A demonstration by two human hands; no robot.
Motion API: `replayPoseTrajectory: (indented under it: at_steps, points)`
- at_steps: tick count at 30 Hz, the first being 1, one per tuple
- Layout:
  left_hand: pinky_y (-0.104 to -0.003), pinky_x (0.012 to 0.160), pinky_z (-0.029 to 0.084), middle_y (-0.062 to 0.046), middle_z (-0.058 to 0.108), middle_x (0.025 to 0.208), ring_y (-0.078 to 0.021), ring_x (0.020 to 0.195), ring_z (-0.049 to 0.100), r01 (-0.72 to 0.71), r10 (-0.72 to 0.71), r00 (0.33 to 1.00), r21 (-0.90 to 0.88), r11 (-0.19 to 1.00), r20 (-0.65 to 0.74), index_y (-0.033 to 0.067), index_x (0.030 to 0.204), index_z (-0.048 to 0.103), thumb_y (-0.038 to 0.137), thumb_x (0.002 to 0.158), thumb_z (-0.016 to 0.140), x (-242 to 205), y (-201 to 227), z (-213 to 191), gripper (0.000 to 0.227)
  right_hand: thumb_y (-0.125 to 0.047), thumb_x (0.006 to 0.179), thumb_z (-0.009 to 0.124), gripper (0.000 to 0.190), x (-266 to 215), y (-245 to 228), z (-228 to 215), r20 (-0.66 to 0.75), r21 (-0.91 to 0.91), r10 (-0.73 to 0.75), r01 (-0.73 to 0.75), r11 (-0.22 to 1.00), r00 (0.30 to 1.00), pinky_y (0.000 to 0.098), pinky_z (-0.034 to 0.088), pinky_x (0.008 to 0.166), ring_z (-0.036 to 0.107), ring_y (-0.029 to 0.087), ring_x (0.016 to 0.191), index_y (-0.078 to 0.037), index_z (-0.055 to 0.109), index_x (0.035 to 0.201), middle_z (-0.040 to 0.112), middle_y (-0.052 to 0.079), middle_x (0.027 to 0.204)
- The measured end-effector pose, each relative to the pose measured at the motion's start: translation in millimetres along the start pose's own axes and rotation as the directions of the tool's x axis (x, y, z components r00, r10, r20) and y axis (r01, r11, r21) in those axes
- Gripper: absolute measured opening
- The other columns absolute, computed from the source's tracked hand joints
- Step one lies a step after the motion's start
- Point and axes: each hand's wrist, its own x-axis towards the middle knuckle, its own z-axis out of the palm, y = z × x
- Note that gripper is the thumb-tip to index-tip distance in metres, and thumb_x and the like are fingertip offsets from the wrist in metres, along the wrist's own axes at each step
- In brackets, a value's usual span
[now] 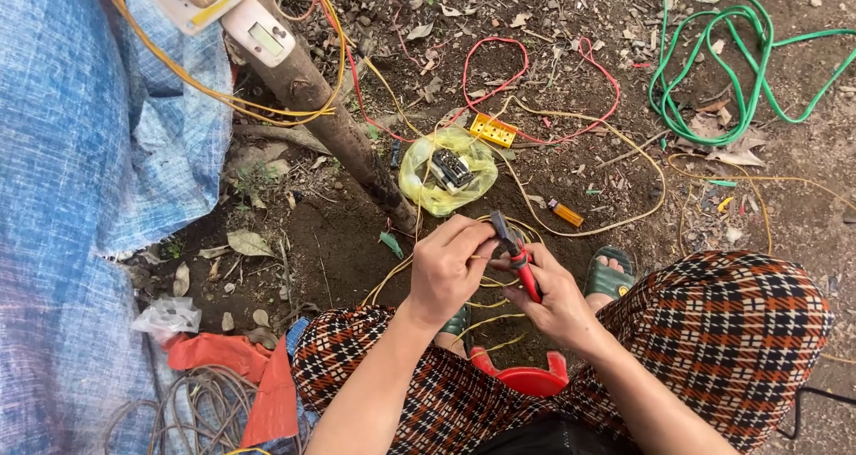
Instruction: Stripping and connecting electrical wires outdoors near a makeshift power distribution point.
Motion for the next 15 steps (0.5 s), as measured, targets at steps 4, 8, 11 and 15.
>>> replayPoseTrajectory:
  at_steps: [4, 8, 11, 15]
  points:
    - [-0.032, 0.061, 0.059, -0.009, 0.068, 0.079, -0.0263, 0.072, 0.072, 0.094, -0.091, 0.996, -0.151, 0.984, 0.023, 0.0026, 0.092, 0.074, -0.001, 0.09, 0.071, 5.4, 6.3, -5.1, 0.005, -0.016, 0.085, 0.076, 0.035, 1.5, -7.7, -5.5, 0.019, -0.152, -0.042, 0.044, 0.987, 0.999, 0.047, 0.049, 0.09, 0.06, 0.039, 0.109, -0.005, 0.069, 0.118, 0.057, 0.018, 0.13]
    - [-0.033, 0.062, 0.054, -0.01, 0.068, 0.077, -0.0139, 0.075, 0.064, 0.388, -0.3, 0.92, -0.481, 0.787, 0.252, 0.0011, 0.092, 0.076, -0.002, 0.091, 0.07, 6.9, -3.8, -11.2, 0.007, -0.02, 0.084, 0.073, 0.038, 4.3, -22.4, -15.8, 0.039, -0.459, -0.107, 0.112, 0.882, 0.994, 0.0522, 0.042, 0.097, 0.048, 0.042, 0.121, -0.01, 0.063, 0.118, 0.043, 0.021, 0.149]
    - [-0.027, 0.063, 0.05, -0.006, 0.069, 0.076, -0.0068, 0.075, 0.057, 0.516, -0.348, 0.856, -0.584, 0.627, 0.383, 0.0036, 0.095, 0.078, 0.003, 0.095, 0.069, 4.3, -7.2, -13.8, 0.009, -0.023, 0.079, 0.076, 0.032, 2.6, -13.5, -14.5, 0.051, -0.576, -0.133, 0.137, 0.806, 0.99, 0.0642, 0.034, 0.107, 0.041, 0.042, 0.128, -0.012, 0.062, 0.106, 0.036, 0.016, 0.157]
    - [-0.022, 0.061, 0.047, 0.0, 0.063, 0.07, -0.0029, 0.067, 0.051, 0.612, -0.395, 0.79, -0.632, 0.475, 0.469, 0.0025, 0.095, 0.077, 0.0, 0.093, 0.069, -7.7, -14.7, -13.3, 0.009, -0.021, 0.071, 0.081, 0.037, 3.5, -20.9, -19.2, 0.053, -0.655, -0.123, 0.128, 0.745, 0.991, 0.0753, 0.03, 0.108, 0.037, 0.043, 0.133, -0.013, 0.062, 0.101, 0.034, 0.015, 0.158]
